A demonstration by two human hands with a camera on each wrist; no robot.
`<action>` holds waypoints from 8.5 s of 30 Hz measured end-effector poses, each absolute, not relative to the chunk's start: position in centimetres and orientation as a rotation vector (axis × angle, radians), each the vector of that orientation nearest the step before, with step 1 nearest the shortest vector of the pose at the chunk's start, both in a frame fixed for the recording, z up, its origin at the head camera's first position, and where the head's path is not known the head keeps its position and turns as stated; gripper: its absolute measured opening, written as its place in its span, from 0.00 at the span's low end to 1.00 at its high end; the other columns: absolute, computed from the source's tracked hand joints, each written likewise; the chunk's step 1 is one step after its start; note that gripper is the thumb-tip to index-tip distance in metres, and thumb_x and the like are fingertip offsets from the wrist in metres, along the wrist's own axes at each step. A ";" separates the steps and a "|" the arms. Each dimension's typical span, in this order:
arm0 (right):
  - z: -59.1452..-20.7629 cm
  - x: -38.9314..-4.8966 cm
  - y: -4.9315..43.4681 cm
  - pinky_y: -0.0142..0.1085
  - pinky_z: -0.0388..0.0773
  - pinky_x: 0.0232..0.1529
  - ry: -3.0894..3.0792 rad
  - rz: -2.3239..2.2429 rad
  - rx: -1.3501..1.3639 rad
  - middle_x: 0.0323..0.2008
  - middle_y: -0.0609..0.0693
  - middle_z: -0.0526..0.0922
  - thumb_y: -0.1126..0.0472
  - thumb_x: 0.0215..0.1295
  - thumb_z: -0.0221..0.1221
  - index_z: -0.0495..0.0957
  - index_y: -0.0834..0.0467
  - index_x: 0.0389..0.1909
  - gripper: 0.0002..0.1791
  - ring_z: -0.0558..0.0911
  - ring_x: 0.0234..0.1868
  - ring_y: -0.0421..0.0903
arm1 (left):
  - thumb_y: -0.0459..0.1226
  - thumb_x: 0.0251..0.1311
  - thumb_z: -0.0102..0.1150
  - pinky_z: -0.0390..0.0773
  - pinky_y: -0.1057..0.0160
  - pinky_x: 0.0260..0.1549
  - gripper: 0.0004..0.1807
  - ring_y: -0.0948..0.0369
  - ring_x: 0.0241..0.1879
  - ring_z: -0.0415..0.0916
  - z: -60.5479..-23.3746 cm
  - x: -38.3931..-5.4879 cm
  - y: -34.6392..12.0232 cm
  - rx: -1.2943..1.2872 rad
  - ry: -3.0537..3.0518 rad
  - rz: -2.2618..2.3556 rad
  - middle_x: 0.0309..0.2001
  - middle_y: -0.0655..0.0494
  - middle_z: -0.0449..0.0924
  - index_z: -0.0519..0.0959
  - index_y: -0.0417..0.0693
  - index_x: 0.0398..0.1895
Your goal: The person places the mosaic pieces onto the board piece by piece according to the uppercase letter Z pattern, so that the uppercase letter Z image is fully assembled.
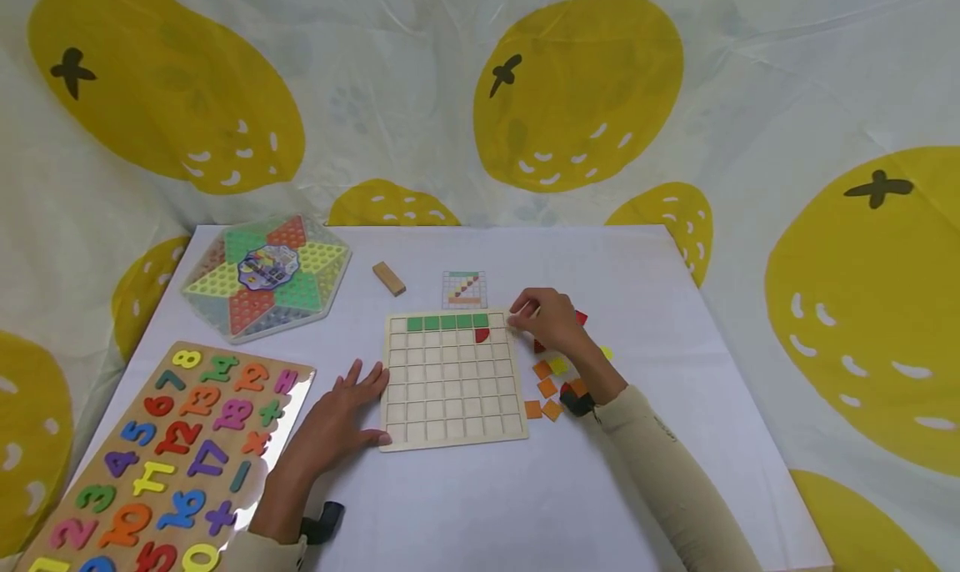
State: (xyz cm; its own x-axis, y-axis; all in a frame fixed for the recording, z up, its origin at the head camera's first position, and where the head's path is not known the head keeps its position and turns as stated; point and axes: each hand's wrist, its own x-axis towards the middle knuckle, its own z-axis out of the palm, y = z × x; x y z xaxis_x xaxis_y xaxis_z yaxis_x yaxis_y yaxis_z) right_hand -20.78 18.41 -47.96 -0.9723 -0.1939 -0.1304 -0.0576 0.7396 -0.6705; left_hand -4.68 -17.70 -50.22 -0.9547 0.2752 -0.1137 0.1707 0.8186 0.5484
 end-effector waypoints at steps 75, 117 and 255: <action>-48.4 -20.1 15.3 0.37 0.72 0.32 2.707 -1.069 -0.430 0.31 0.48 0.82 0.57 0.67 0.72 0.84 0.49 0.39 0.06 0.77 0.31 0.47 | 0.45 0.44 0.86 0.61 0.27 0.75 0.58 0.37 0.84 0.48 -50.3 -4.6 -17.7 0.316 2.797 0.863 0.81 0.50 0.61 0.66 0.47 0.80; -45.8 -18.0 22.4 0.35 0.77 0.32 2.735 -0.961 -0.277 0.35 0.50 0.86 0.57 0.67 0.71 0.86 0.54 0.49 0.12 0.77 0.36 0.50 | 0.46 0.45 0.86 0.64 0.25 0.72 0.56 0.35 0.83 0.50 -49.8 -4.5 -17.7 0.351 2.806 0.833 0.81 0.47 0.63 0.67 0.45 0.80; -46.7 -15.3 24.0 0.32 0.75 0.30 2.740 -0.950 -0.292 0.31 0.48 0.81 0.62 0.64 0.74 0.85 0.51 0.41 0.09 0.76 0.33 0.48 | 0.45 0.45 0.86 0.62 0.29 0.75 0.55 0.35 0.83 0.52 -49.5 -4.3 -17.4 0.395 2.828 0.835 0.79 0.45 0.65 0.69 0.43 0.79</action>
State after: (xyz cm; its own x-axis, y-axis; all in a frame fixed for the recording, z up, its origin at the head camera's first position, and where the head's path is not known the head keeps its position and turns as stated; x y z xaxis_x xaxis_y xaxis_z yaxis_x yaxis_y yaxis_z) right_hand -15.26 23.99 -46.69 -0.9546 -0.2592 -0.1469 -0.1126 0.7705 -0.6275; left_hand -4.33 -17.44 -49.49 -0.9511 0.2973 -0.0840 0.2039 0.8086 0.5519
